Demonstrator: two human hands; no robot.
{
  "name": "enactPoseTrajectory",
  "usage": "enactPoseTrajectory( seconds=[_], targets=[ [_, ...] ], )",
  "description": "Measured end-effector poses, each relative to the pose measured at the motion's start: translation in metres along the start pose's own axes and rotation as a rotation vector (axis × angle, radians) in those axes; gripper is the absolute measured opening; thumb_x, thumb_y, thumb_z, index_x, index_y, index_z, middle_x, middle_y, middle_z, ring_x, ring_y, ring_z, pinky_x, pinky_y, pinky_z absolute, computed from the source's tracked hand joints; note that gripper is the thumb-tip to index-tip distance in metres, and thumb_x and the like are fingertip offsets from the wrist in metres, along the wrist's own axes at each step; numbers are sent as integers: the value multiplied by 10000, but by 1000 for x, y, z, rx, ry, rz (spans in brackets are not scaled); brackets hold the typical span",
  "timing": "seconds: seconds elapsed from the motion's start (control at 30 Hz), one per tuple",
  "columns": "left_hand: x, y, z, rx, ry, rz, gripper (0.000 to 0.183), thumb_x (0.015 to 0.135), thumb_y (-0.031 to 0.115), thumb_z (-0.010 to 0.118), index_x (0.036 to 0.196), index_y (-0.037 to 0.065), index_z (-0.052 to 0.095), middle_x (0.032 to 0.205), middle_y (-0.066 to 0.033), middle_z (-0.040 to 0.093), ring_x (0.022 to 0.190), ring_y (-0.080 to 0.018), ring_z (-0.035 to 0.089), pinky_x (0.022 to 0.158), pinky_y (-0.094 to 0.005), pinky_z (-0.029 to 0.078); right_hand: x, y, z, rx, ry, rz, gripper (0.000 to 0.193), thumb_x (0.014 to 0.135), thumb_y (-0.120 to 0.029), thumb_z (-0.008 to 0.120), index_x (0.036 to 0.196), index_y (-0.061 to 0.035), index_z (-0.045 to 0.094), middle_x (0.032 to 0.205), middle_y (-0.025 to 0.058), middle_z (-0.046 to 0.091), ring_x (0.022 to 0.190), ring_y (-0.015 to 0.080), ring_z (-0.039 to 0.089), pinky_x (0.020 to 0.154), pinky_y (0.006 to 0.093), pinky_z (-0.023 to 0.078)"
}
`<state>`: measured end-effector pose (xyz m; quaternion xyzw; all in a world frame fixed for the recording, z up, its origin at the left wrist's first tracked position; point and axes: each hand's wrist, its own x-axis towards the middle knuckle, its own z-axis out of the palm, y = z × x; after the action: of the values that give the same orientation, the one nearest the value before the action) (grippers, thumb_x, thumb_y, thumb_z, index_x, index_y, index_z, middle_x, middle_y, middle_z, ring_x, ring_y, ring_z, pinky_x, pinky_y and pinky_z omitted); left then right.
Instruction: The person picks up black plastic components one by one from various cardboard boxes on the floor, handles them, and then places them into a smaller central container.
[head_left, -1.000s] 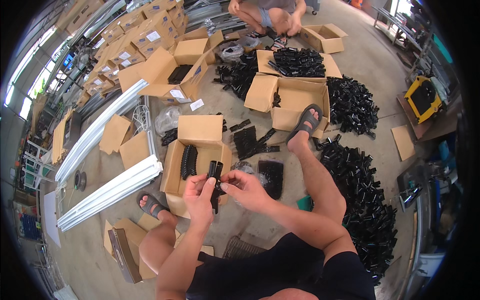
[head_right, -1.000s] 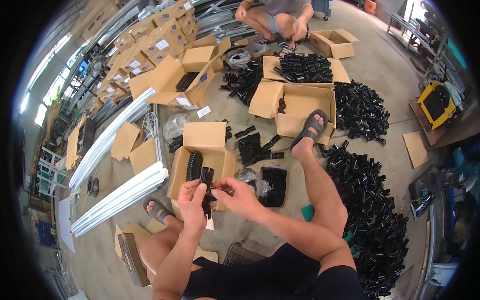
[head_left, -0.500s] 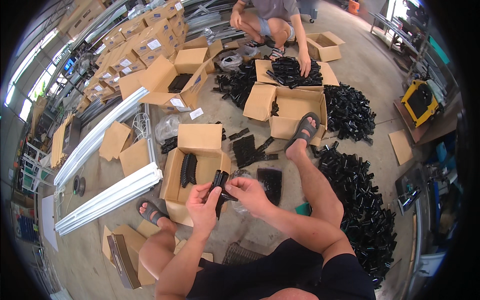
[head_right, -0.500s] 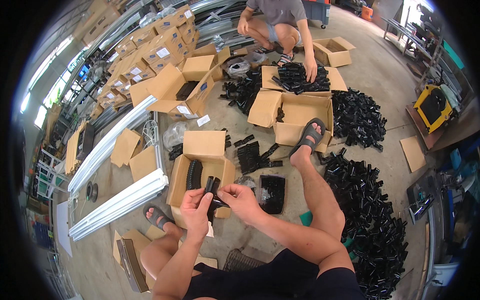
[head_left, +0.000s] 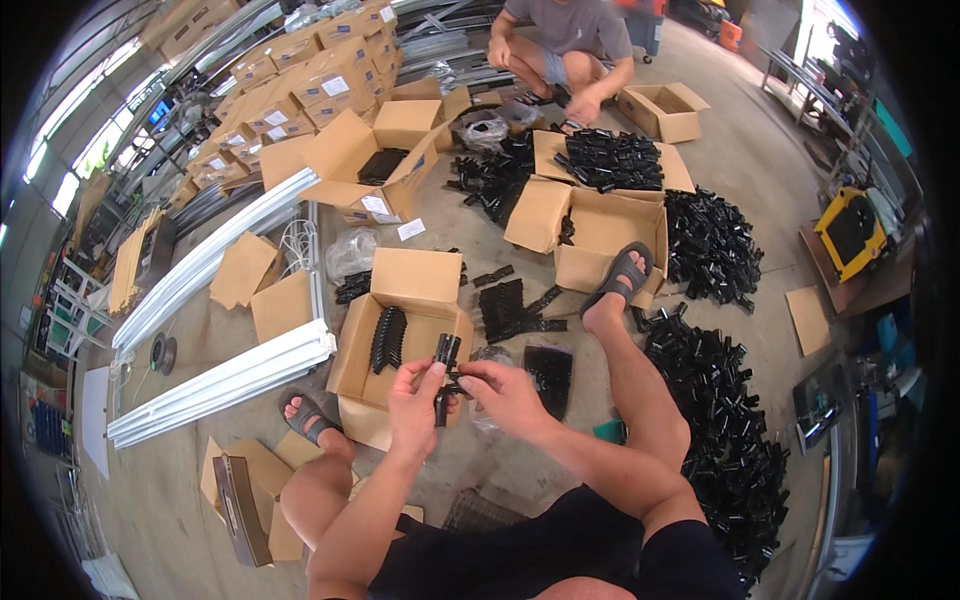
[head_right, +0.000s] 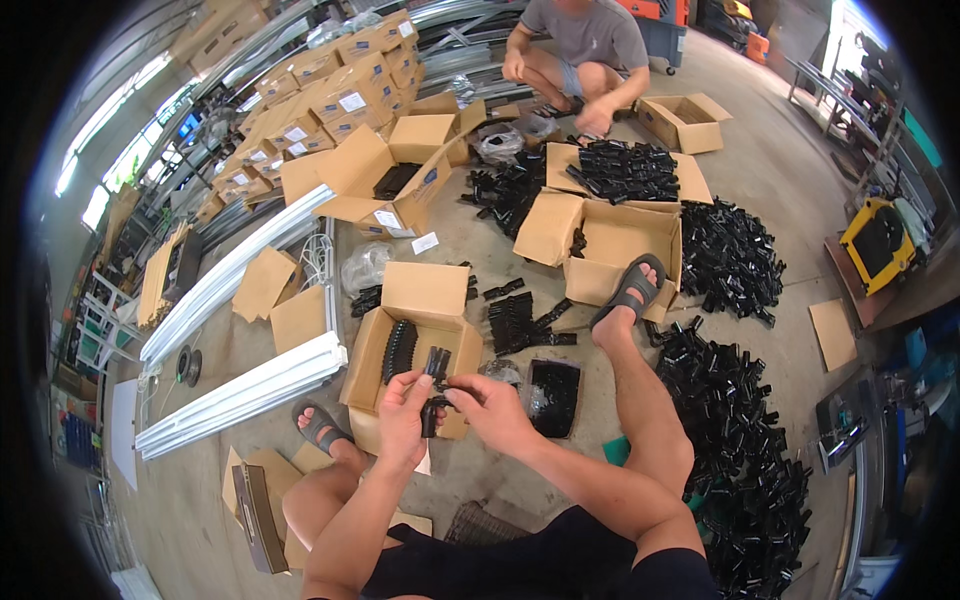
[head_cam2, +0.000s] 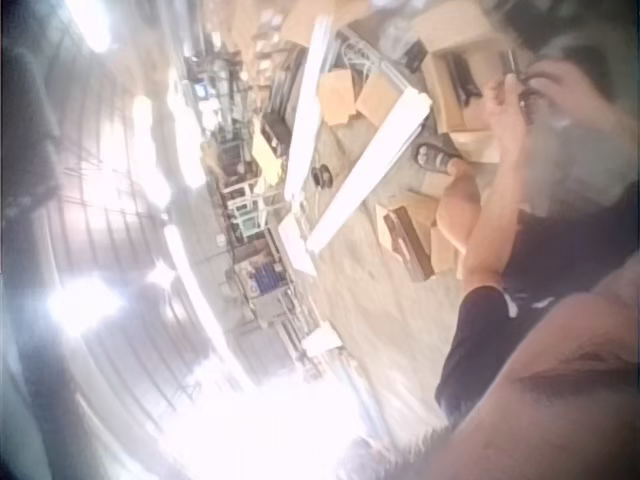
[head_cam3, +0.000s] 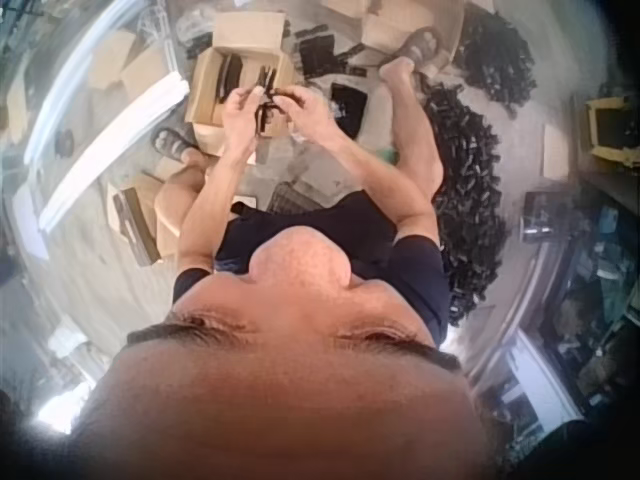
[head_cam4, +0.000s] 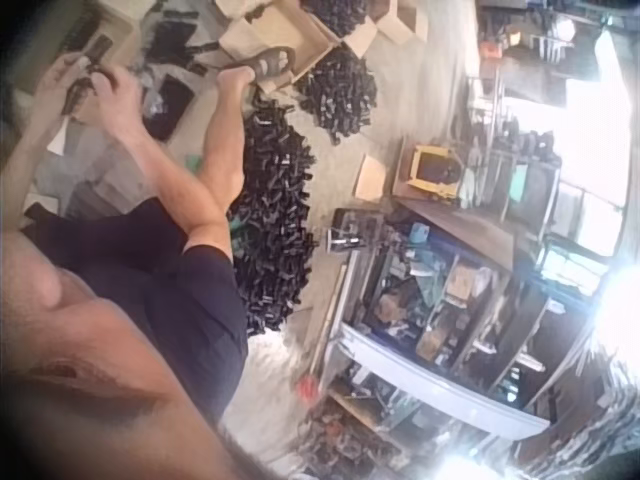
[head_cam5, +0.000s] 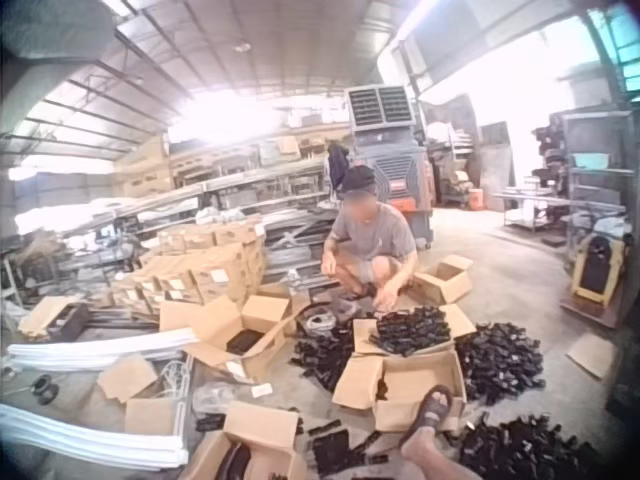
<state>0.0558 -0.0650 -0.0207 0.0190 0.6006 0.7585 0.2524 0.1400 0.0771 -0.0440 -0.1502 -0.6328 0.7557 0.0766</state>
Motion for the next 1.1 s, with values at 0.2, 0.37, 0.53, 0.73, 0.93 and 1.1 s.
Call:
enactPoseTrajectory(
  seconds=[0.2,0.37,0.53,0.73,0.93,1.1],
  targets=[
    [-8,10,9,53,-268,68,622,918,18,718,1465,-35,425,1284,-104,627,1075,-148,642,910,-257,531,16,4,-18,136,135,-34,259,1025,-173,596,1191,-8,709,890,24,718,735,59,621,627,231,501],
    [-18,24,-1,148,-456,88,726,902,-120,634,1549,5,328,1476,-135,501,1269,-192,565,1014,-313,504,21,-10,-30,259,129,69,267,1039,-228,590,1178,-38,716,864,-4,701,660,68,598,572,232,479],
    [-15,24,-2,435,-441,311,590,904,-156,580,1459,32,512,1543,-90,460,1293,-154,542,1014,-298,494,15,-21,-43,373,-21,181,264,1035,-254,603,1144,-46,724,867,2,695,665,71,580,544,225,451],
    [-19,36,-10,820,-432,639,486,823,-26,749,1293,57,654,1318,-130,662,1054,-204,665,854,-289,551,7,-28,-33,390,-151,261,274,1038,-272,600,1119,-41,721,845,-3,691,643,66,582,531,216,452],
    [-16,37,-5,830,-288,709,412,819,59,794,1218,40,692,1099,-99,702,874,-177,659,782,-281,527,-1,-36,-25,21,-158,92,304,994,-289,662,1152,-31,700,914,34,689,738,118,647,634,262,524],
    [-12,23,-9,532,-212,446,350,896,89,760,1225,0,679,1001,-27,680,867,-93,645,798,-248,518,-11,-46,-19,-591,-109,-536,411,879,-219,745,1217,-15,631,1138,162,627,956,355,657,792,409,549]
  ],
)
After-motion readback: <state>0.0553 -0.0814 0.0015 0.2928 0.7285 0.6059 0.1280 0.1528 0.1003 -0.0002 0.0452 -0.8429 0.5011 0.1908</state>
